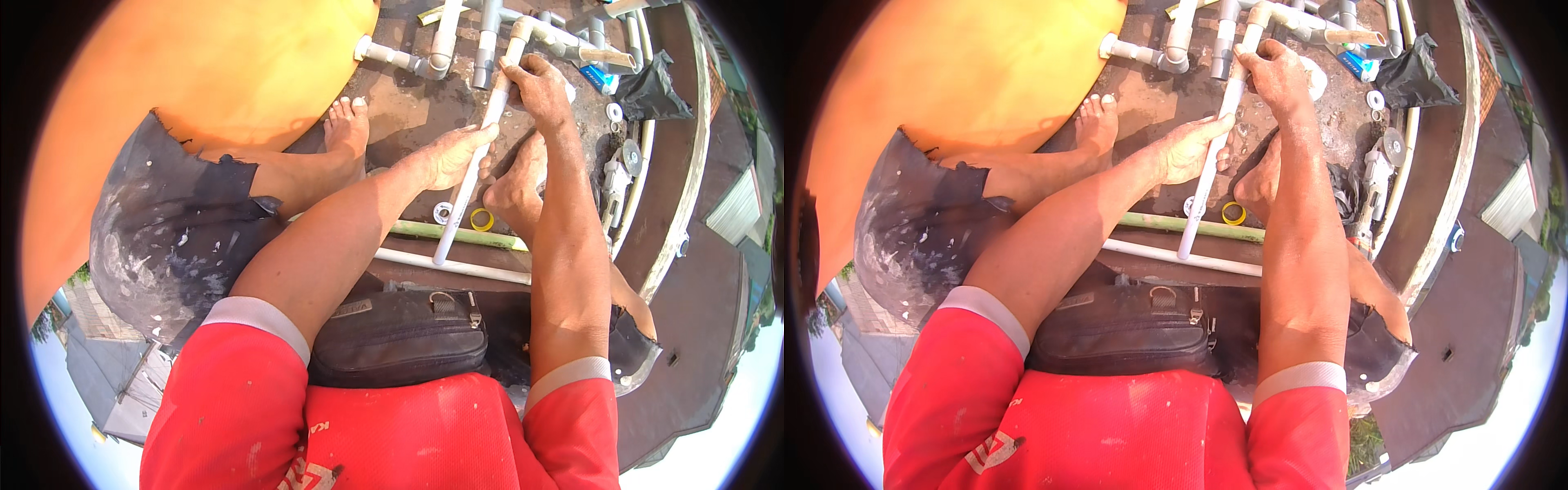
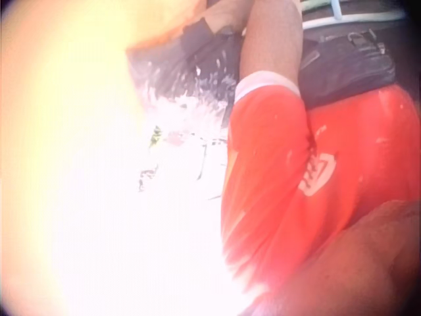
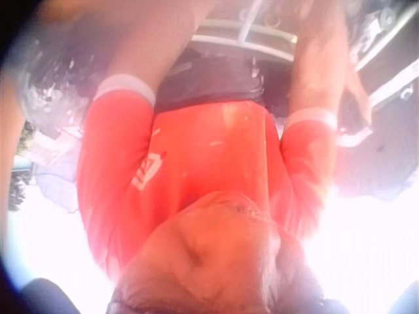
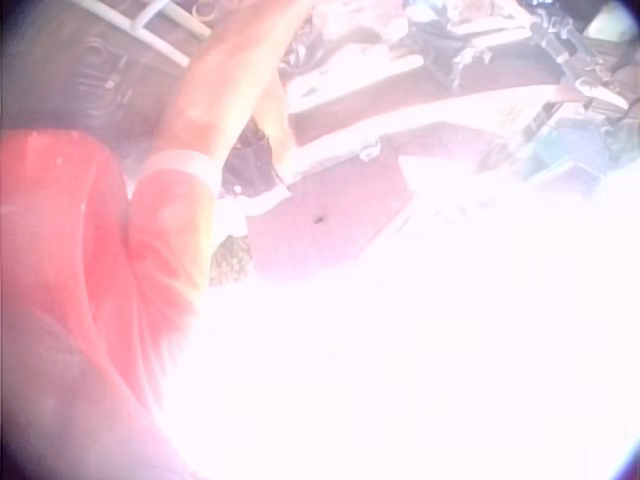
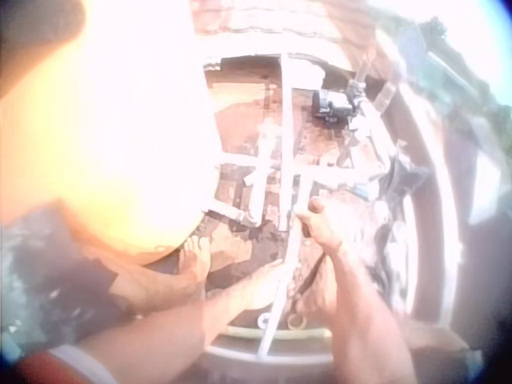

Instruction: The person assembles white PVC pipes and fittings on a rooftop next to an orange water tank. They cut pipe segments with a handheld saw, apply solvent cement, and connect elbows and tees to build a plumbing manifold.

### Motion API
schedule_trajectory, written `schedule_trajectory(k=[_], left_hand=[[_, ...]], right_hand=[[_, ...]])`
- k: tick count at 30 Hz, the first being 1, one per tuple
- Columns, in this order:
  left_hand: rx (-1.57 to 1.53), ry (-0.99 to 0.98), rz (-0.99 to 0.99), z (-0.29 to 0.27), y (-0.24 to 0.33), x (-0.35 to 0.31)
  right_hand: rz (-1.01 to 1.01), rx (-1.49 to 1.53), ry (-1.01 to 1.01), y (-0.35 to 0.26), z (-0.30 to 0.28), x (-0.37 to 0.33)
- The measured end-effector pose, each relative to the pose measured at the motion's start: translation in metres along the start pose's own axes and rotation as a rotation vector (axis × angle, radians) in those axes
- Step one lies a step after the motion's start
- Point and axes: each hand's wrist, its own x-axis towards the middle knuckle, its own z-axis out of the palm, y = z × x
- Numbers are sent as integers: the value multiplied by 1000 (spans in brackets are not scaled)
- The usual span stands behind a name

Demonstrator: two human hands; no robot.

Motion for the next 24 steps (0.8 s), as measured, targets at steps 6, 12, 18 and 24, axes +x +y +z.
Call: schedule_trajectory(k=[6, 12, 18, 24], left_hand=[[26, -32, -58, -10, 7, -3], [56, 21, -71, 7, 11, -14], [244, 173, 15, 17, 12, -2], [345, 363, 95, 30, -3, -8]], right_hand=[[22, 170, -76, 3, 2, -2], [44, 211, -134, 0, -2, 4], [-259, -762, -8, -71, -49, -4], [-904, -1227, 262, -90, -71, 46]])
